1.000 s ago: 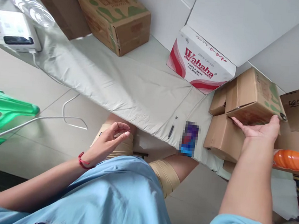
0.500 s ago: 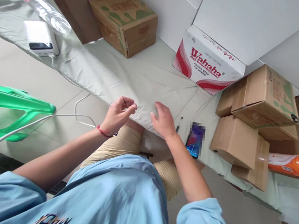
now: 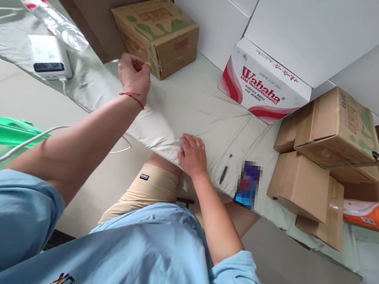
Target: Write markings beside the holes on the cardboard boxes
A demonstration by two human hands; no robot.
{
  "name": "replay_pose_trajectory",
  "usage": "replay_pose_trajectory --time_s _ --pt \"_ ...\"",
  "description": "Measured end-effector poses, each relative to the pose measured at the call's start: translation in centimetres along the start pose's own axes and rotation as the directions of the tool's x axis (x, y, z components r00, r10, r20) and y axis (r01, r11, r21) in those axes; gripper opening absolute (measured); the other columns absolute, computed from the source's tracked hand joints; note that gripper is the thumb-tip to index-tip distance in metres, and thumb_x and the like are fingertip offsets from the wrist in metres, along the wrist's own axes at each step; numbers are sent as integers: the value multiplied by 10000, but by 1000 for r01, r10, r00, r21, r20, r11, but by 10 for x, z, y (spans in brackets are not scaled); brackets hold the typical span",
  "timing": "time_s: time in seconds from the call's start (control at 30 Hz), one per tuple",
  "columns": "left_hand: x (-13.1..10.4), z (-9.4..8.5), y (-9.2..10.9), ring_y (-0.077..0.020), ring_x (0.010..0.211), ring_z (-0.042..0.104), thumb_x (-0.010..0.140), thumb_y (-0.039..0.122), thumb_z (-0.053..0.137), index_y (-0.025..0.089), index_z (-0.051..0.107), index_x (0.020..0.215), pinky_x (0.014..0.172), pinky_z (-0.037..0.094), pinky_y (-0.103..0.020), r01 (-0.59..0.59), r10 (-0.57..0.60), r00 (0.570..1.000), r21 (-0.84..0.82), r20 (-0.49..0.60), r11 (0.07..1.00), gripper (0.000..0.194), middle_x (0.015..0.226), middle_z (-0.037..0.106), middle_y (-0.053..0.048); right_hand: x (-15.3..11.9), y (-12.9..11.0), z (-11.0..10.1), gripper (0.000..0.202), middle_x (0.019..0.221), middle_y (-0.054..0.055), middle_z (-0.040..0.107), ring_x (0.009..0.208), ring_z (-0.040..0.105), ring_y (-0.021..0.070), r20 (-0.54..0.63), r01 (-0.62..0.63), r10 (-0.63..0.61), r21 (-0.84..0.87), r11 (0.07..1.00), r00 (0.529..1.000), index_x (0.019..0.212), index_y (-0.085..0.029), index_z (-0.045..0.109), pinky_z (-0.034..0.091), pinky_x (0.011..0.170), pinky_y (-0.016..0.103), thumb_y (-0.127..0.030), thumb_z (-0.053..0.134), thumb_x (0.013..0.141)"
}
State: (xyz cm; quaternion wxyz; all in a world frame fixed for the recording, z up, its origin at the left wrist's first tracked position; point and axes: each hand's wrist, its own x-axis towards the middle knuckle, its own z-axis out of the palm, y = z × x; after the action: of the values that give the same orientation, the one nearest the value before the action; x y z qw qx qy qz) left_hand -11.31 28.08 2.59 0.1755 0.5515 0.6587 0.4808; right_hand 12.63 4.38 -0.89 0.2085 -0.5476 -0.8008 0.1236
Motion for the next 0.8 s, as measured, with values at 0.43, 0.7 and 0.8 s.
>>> replay_pose_trajectory --time_s 0.43,0.7,0.8 --pt "11 20 18 -194 1155 586 912 598 622 225 733 1093 1127 358 -392 133 -142 988 127 59 983 430 1244 767 -6 1 2 3 371 1463 116 735 1357 619 295 -91 -5 10 55 998 996 1335 -194 760 487 1213 498 -169 567 1020" --pt "11 23 27 -156 1144 643 959 268 743 240 728 1140 1104 418 -349 78 -78 997 85 -8 993 183 1096 757 9 1 2 4 373 1449 112 744 1348 622 292 -86 -25 30 61 998 996 1316 -188 767 496 1201 488 -142 555 1013" --pt "10 20 38 -207 1114 643 951 154 689 224 719 1158 1122 446 -403 66 -64 998 90 -26 994 220 1085 728 -32 1 2 3 367 1444 114 746 1338 622 294 -91 -22 28 63 998 996 1309 -173 768 502 1197 483 -146 542 1022"
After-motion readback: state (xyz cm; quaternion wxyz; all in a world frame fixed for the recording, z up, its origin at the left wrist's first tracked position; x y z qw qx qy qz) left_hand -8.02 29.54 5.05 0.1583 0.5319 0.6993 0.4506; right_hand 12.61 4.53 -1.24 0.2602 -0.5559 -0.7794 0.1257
